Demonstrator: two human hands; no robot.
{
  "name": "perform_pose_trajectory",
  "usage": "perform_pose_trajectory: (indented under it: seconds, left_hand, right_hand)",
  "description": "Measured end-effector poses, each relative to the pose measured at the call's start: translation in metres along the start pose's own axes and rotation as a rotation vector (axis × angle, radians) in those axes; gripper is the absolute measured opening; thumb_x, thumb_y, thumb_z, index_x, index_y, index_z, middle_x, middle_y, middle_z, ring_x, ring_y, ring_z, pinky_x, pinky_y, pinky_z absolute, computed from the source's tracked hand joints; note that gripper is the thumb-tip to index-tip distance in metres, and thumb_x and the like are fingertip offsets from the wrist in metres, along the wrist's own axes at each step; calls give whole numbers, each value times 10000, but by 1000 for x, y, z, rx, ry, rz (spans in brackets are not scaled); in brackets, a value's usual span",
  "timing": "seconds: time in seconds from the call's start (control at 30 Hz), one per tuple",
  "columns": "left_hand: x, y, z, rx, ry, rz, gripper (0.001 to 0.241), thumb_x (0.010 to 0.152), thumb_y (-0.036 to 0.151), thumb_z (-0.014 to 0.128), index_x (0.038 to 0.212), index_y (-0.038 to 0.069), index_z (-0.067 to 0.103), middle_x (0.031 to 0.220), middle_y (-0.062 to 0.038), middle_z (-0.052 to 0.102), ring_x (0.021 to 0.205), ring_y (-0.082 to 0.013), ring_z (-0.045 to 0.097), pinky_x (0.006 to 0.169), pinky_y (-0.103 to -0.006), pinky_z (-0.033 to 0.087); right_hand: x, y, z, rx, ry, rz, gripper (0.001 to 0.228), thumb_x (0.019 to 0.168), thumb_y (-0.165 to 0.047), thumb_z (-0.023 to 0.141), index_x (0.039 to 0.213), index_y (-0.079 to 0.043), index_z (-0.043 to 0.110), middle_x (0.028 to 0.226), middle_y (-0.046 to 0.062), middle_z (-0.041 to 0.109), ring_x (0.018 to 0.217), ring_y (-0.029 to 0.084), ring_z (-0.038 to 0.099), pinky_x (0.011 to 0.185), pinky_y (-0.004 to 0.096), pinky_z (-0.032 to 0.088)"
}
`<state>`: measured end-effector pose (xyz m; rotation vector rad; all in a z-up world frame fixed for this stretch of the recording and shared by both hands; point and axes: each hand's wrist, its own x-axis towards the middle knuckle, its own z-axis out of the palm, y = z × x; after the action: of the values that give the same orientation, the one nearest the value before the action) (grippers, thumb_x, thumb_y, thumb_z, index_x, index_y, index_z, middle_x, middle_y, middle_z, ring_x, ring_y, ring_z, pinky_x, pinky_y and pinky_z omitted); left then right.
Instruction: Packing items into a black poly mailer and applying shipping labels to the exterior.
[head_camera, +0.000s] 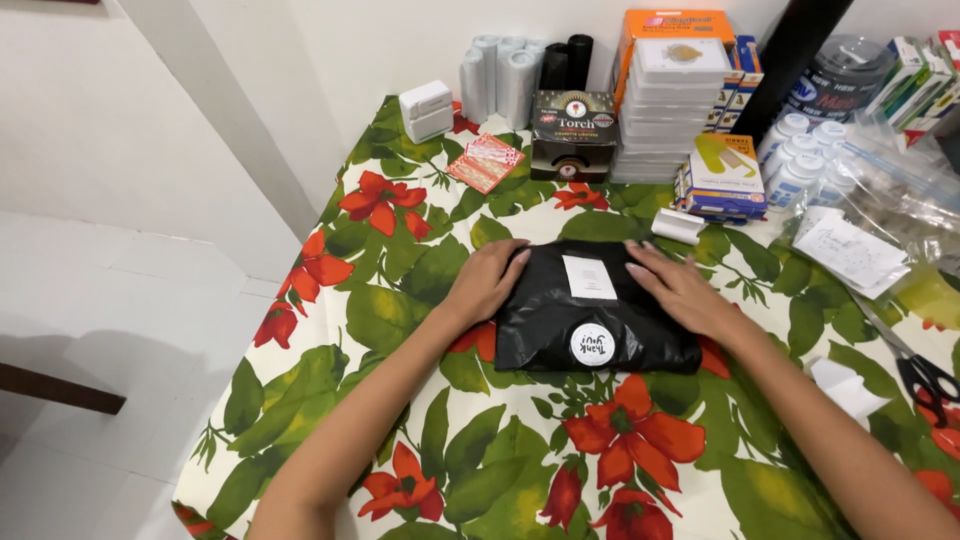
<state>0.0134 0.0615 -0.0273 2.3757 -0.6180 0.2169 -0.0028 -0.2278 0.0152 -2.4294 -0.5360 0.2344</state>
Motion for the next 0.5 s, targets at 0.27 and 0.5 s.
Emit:
perform_pose_trajectory:
  seconds: [0.27,0.5]
  left_hand:
    - [-45,37,6,208,155,-8,431,969,307,333,1215,-17,475,1065,-166,567,925,-320,543,748,-421,440]
    - [-70,59,11,541,193,28,399,946,296,416,1178,-17,499,928,-127,535,794,-274,527,607,-382,464]
  right_hand:
    - [-100,-23,1,-5,375,210,243,923,-249,500,1032,-54,595,910,94,683,619,172,486,564,288,384]
    - [-150,14,11,179,193,581,210,900,-220,548,888,-82,706,746,85,764,573,182,712,523,262,614]
